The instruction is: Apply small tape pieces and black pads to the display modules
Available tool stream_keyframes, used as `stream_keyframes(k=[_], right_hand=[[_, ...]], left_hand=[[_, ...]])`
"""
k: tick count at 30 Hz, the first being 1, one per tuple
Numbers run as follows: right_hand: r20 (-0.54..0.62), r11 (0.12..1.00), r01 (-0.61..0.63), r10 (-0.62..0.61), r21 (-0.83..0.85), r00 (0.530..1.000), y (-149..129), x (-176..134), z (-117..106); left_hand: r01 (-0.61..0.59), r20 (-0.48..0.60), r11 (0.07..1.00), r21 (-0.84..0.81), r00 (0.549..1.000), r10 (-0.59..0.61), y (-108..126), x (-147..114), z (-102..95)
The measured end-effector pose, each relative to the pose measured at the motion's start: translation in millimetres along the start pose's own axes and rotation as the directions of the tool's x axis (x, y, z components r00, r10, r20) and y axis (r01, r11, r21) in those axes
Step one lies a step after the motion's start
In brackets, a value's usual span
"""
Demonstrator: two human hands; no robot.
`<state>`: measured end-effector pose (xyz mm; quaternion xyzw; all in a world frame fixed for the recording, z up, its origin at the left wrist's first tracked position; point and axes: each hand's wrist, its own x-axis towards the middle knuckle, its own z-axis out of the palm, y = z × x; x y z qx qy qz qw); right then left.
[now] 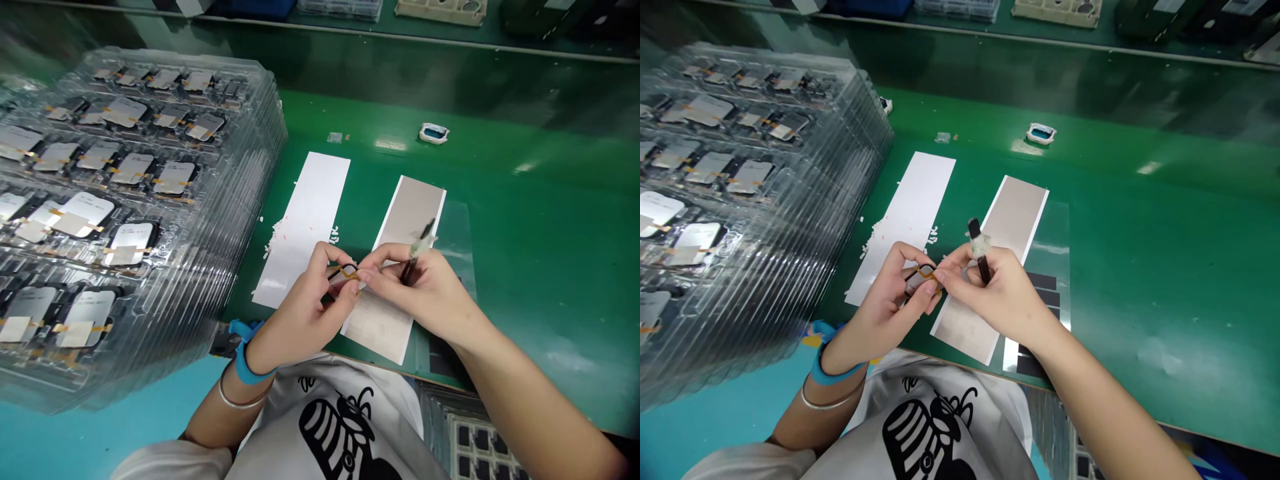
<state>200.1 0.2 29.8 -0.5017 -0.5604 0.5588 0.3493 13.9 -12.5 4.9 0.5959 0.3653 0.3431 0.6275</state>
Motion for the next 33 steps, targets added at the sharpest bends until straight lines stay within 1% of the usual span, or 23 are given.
stream_keyframes(k=[2,3,4,5,6,7,8,10,12,13,15,18,20,22,24,27,29,31,32,33], right_hand=[[-0.084,0.997,0.075,-0.078,-0.035,0.993,-2.8,-5.8,-4.7],[-0.152,0.990,0.125,-0.134,-0.063,0.979,-3.8,-11.3,-7.5],[-0.231,0.980,0.171,-0.190,-0.099,0.954,-4.0,-18.5,-10.2],[-0.320,0.970,0.201,-0.234,-0.134,0.918,-3.2,-27.1,-12.3],[-0.405,0.966,0.208,-0.253,-0.152,0.878,-1.1,-36.9,-13.4],[-0.476,0.969,0.201,-0.246,-0.145,0.844,2.4,-47.2,-13.5],[-0.527,0.976,0.183,-0.219,-0.121,0.821,7.1,-57.4,-12.4],[-0.573,0.988,0.144,-0.154,-0.063,0.805,19.2,-75.3,-7.4],[-0.604,0.990,0.122,-0.137,-0.067,0.785,32.5,-87.3,-0.9],[-0.621,0.990,0.115,-0.143,-0.085,0.771,38.5,-91.0,2.1],[-0.643,0.989,0.101,-0.148,-0.110,0.751,48.3,-94.7,6.6],[-0.658,0.987,0.084,-0.152,-0.134,0.738,55.3,-95.3,9.1],[-0.666,0.986,0.085,-0.159,-0.142,0.728,55.3,-94.9,8.9],[-0.659,0.987,0.083,-0.152,-0.135,0.736,53.2,-94.4,8.3],[-0.649,0.991,0.070,-0.125,-0.110,0.751,50.6,-93.8,7.9],[-0.659,0.995,0.051,-0.096,-0.087,0.746,48.9,-93.0,7.9],[-0.673,0.996,0.058,-0.085,-0.062,0.734,49.6,-93.4,7.2],[-0.693,0.994,0.107,-0.064,0.019,0.718,50.2,-94.6,5.7],[-0.713,0.986,0.151,-0.054,0.073,0.699,49.8,-95.4,4.9],[-0.742,0.972,0.201,-0.046,0.121,0.669,48.8,-96.2,4.5]], left_hand=[[-0.016,-0.005,0.997,0.073,1.000,0.016,1.8,-2.2,-0.1],[-0.025,0.001,0.992,0.127,1.000,0.025,3.6,-4.6,0.9],[-0.036,0.013,0.980,0.197,0.999,0.034,6.1,-7.9,2.7],[-0.054,0.035,0.959,0.279,0.998,0.046,8.9,-12.0,5.4],[-0.086,0.072,0.928,0.363,0.995,0.064,11.7,-16.5,8.9],[-0.134,0.127,0.887,0.443,0.988,0.086,14.2,-21.1,12.9],[-0.200,0.196,0.836,0.511,0.974,0.114,15.9,-25.4,17.2],[-0.340,0.335,0.717,0.609,0.929,0.156,16.3,-32.3,25.3],[-0.429,0.434,0.608,0.668,0.888,0.150,12.4,-36.0,31.6],[-0.451,0.461,0.568,0.689,0.877,0.137,9.5,-36.8,33.9],[-0.472,0.491,0.516,0.715,0.864,0.109,3.6,-37.0,37.4],[-0.487,0.492,0.469,0.737,0.862,0.122,-1.0,-36.0,41.2],[-0.496,0.485,0.446,0.745,0.862,0.149,-0.9,-35.5,43.6],[-0.502,0.478,0.432,0.750,0.862,0.171,0.1,-35.3,45.7],[-0.497,0.472,0.429,0.754,0.864,0.172,0.6,-35.9,47.4],[-0.486,0.464,0.435,0.758,0.871,0.165,-0.3,-37.8,49.2],[-0.479,0.453,0.447,0.755,0.875,0.173,-0.5,-38.6,50.2],[-0.460,0.430,0.477,0.748,0.885,0.178,1.0,-37.8,50.8],[-0.446,0.414,0.505,0.739,0.892,0.183,2.4,-36.5,50.8],[-0.424,0.387,0.545,0.723,0.903,0.188,4.0,-34.5,50.8]])
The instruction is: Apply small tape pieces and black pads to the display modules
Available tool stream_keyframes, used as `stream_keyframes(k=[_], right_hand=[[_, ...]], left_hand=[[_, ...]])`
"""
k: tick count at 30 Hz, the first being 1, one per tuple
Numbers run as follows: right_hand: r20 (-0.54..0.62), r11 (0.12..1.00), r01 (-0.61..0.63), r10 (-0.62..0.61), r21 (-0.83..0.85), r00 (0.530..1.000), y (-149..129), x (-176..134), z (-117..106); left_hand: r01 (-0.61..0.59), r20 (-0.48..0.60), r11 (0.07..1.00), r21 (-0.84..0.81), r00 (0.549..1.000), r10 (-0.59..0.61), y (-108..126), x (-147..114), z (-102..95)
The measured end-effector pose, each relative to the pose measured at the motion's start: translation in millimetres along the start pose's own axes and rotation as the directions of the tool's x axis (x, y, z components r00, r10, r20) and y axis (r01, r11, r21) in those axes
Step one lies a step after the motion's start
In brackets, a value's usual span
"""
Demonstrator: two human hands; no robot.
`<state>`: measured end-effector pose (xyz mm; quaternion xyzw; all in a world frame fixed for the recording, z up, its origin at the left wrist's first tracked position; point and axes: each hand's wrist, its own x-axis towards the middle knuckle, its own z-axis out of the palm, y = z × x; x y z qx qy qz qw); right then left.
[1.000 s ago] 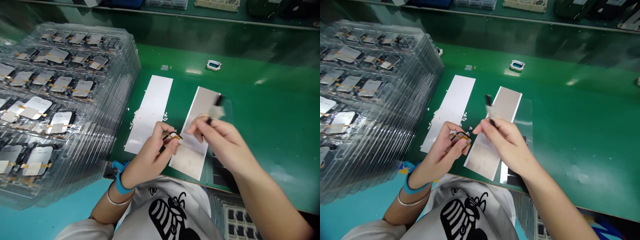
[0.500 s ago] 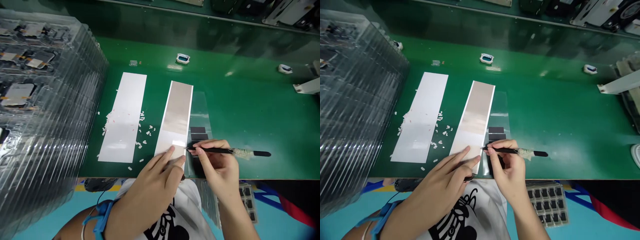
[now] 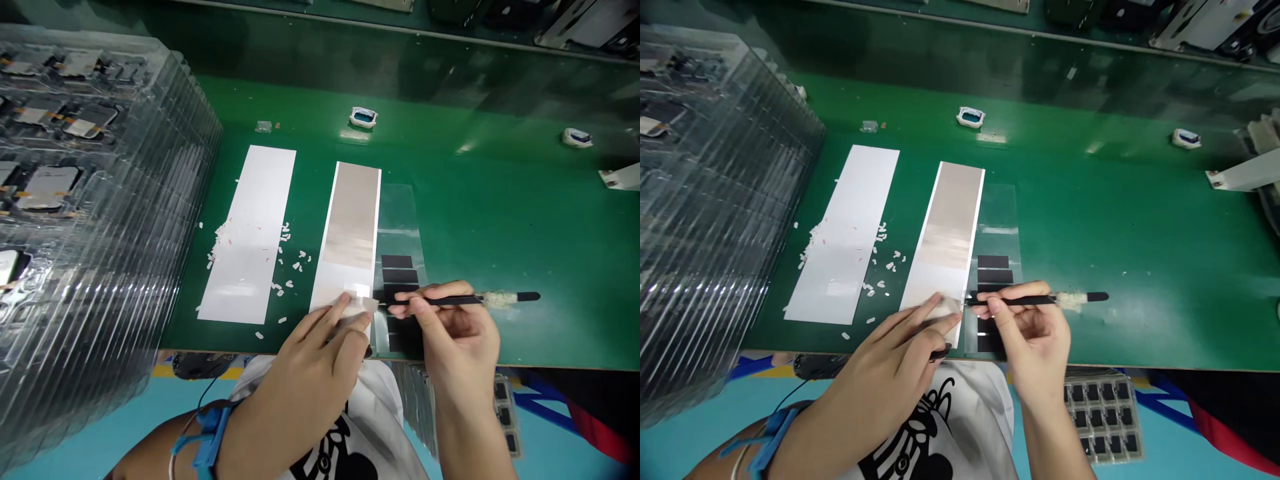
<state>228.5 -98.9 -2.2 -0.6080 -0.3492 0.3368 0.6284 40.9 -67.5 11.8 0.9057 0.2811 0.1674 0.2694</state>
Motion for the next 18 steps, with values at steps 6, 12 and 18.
stream_keyframes(k=[6,12,18], right_hand=[[-0.167,0.969,0.156,-0.125,0.193,0.978,-10.3,-9.3,15.3],[-0.127,0.961,0.191,-0.168,0.202,0.978,-3.5,-19.1,37.7],[-0.132,0.959,0.240,-0.222,0.148,0.966,1.2,-17.1,38.4]], left_hand=[[0.273,-0.034,0.626,-0.731,0.901,-0.433,-2.8,18.9,-1.2],[0.173,0.099,0.114,-0.978,0.873,-0.477,-3.3,26.8,13.1],[0.132,0.068,0.131,-0.982,0.912,-0.405,-4.6,26.5,12.5]])
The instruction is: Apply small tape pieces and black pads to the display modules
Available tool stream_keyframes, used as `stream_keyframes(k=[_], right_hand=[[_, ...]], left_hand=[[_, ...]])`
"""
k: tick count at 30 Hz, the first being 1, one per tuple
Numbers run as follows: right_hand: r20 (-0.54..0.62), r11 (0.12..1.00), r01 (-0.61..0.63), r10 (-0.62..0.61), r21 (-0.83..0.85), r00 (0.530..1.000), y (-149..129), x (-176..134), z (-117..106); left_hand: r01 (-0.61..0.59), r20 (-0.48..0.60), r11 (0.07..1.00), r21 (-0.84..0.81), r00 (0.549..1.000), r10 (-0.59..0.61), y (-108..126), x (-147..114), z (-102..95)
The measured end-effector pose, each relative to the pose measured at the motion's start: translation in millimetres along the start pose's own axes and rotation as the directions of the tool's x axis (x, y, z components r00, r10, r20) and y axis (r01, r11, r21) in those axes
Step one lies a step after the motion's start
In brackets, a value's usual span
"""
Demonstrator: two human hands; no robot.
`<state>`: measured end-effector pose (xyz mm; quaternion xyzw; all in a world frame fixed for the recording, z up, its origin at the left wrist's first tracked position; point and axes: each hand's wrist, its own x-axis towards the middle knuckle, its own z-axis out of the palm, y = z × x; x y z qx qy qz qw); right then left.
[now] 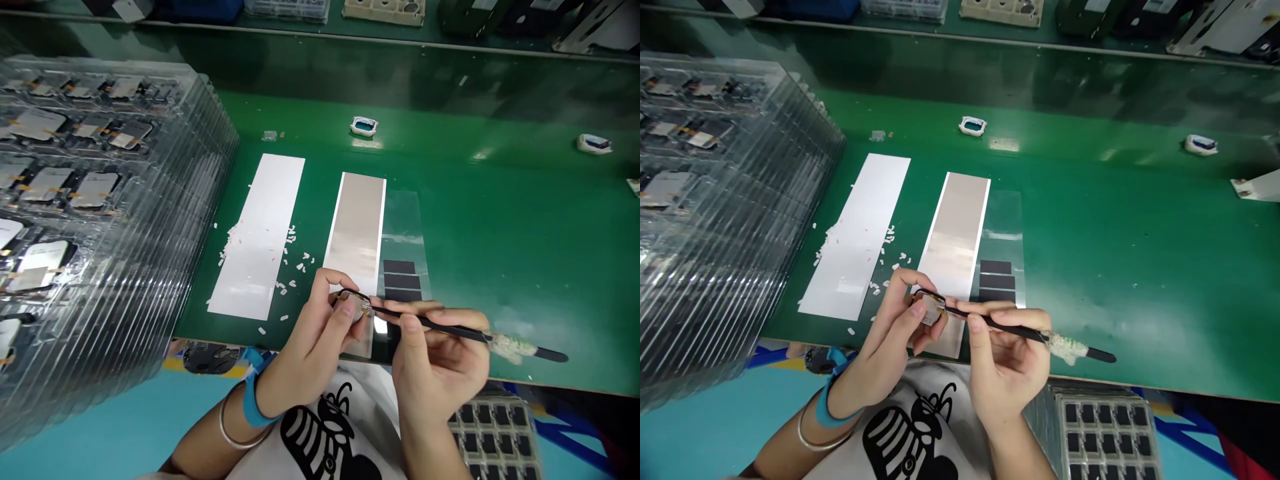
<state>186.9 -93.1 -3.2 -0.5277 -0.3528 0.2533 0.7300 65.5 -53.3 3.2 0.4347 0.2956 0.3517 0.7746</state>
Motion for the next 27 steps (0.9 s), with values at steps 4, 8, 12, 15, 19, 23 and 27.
stream_keyframes(k=[4,8,12,15,19,23,27], right_hand=[[-0.007,0.999,0.031,-0.031,0.007,0.999,2.3,0.9,-0.5],[0.004,0.998,0.060,-0.060,0.027,0.998,4.3,1.6,-0.5],[0.009,0.997,0.074,-0.074,0.029,0.997,4.9,2.4,-0.9],[0.015,0.997,0.062,-0.063,0.040,0.998,4.8,2.9,-1.6],[0.037,0.997,0.050,-0.052,0.053,0.998,4.9,3.0,-2.4],[0.040,0.997,0.058,-0.060,0.051,0.997,5.3,2.9,-2.3],[0.033,0.998,0.053,-0.054,0.033,0.998,5.5,2.9,-1.9]], left_hand=[[0.013,0.012,1.000,0.000,1.000,-0.013,2.1,1.2,1.2],[0.032,0.013,0.999,0.006,0.999,-0.032,3.2,2.4,2.5],[0.024,0.013,1.000,0.006,1.000,-0.024,3.1,3.7,2.3],[0.016,0.017,1.000,-0.006,1.000,-0.016,2.5,3.5,1.6],[0.003,0.008,1.000,-0.024,1.000,-0.003,0.7,3.2,1.1],[0.003,-0.023,1.000,-0.015,1.000,-0.003,-0.8,4.0,1.2],[0.002,-0.023,1.000,-0.005,1.000,-0.002,-0.9,4.5,1.1]])
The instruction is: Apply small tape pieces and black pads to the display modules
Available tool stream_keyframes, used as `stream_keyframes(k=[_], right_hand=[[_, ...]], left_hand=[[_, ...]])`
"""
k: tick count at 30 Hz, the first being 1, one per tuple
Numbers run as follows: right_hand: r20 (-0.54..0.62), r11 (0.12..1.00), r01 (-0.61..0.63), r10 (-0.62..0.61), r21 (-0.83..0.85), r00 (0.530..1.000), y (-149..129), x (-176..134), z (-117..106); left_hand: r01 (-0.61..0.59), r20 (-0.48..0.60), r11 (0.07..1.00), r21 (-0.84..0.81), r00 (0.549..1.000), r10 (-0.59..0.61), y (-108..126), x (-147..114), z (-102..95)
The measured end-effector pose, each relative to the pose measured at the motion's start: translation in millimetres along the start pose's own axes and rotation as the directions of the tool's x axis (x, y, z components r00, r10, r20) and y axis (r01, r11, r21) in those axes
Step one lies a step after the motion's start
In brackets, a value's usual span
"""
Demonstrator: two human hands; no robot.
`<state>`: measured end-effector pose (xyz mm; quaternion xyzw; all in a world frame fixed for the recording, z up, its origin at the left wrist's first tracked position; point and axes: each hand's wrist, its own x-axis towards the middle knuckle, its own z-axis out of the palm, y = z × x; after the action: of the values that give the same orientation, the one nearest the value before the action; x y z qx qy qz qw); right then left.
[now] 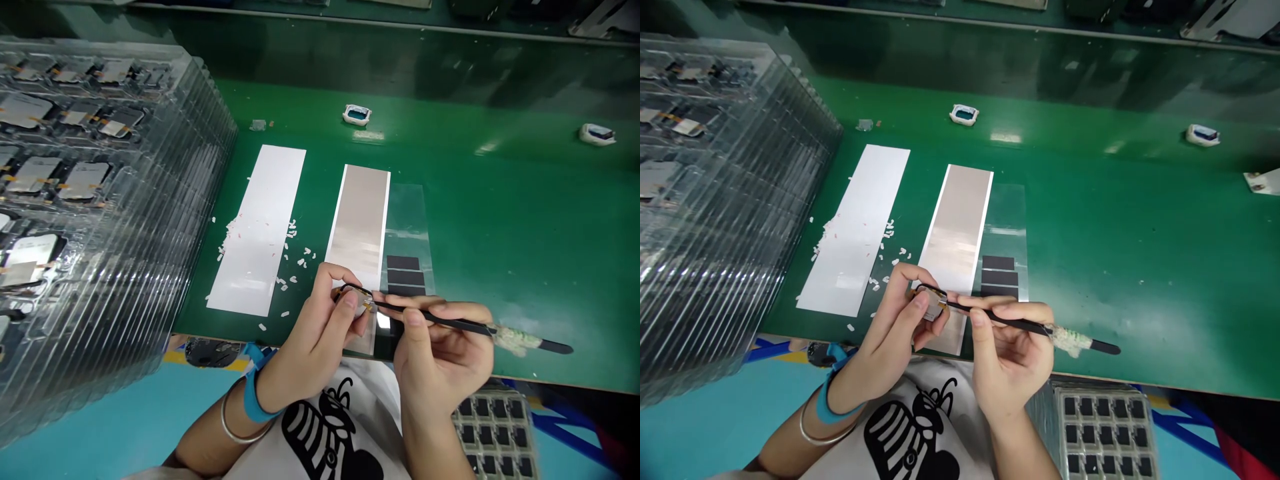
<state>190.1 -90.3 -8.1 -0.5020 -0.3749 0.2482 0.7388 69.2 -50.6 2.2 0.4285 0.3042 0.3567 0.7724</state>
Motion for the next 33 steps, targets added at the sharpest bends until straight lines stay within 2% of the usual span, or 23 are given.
stream_keyframes(k=[14,16,19,21,23,25,26,27,29,33], right_hand=[[-0.018,0.999,-0.046,0.045,-0.015,0.999,-1.0,0.5,0.0],[-0.006,0.999,-0.049,0.049,0.012,0.999,-0.6,-1.5,-0.1],[0.000,0.994,-0.083,0.084,0.072,0.997,-5.7,-2.7,-2.5],[-0.044,0.996,-0.068,0.071,0.059,0.997,-13.3,3.1,-8.5],[-0.130,0.998,0.006,-0.014,-0.061,0.991,-20.4,17.5,-19.3],[-0.148,0.974,0.047,-0.082,-0.224,0.985,-22.2,39.3,-33.5],[-0.100,0.963,0.026,-0.055,-0.270,0.993,-20.2,51.3,-41.2],[-0.004,0.957,-0.023,0.023,-0.290,1.000,-16.3,63.0,-48.5],[0.135,0.946,-0.092,0.140,-0.311,0.981,-4.6,82.0,-60.6],[0.183,0.931,-0.173,0.240,-0.320,0.953,16.7,95.1,-71.0]], left_hand=[[-0.043,0.026,0.994,0.096,0.999,0.041,0.1,1.6,0.9],[-0.059,0.012,0.989,0.139,0.998,0.057,-1.8,1.4,0.8],[-0.047,-0.066,0.983,0.179,0.996,0.060,-4.3,0.1,0.4],[-0.013,-0.106,0.979,0.205,0.994,0.035,-3.9,-1.1,0.7],[0.000,-0.099,0.965,0.262,0.995,0.027,-1.6,-1.4,2.6],[-0.023,-0.039,0.931,0.365,0.998,0.039,1.4,0.3,6.3],[-0.042,0.004,0.901,0.432,0.999,0.045,2.7,2.0,8.9],[-0.066,0.046,0.861,0.505,0.998,0.049,3.4,4.4,11.7],[-0.122,0.122,0.754,0.646,0.991,0.057,3.4,10.2,17.7],[-0.191,0.173,0.572,0.798,0.981,0.086,0.0,20.5,25.9]])
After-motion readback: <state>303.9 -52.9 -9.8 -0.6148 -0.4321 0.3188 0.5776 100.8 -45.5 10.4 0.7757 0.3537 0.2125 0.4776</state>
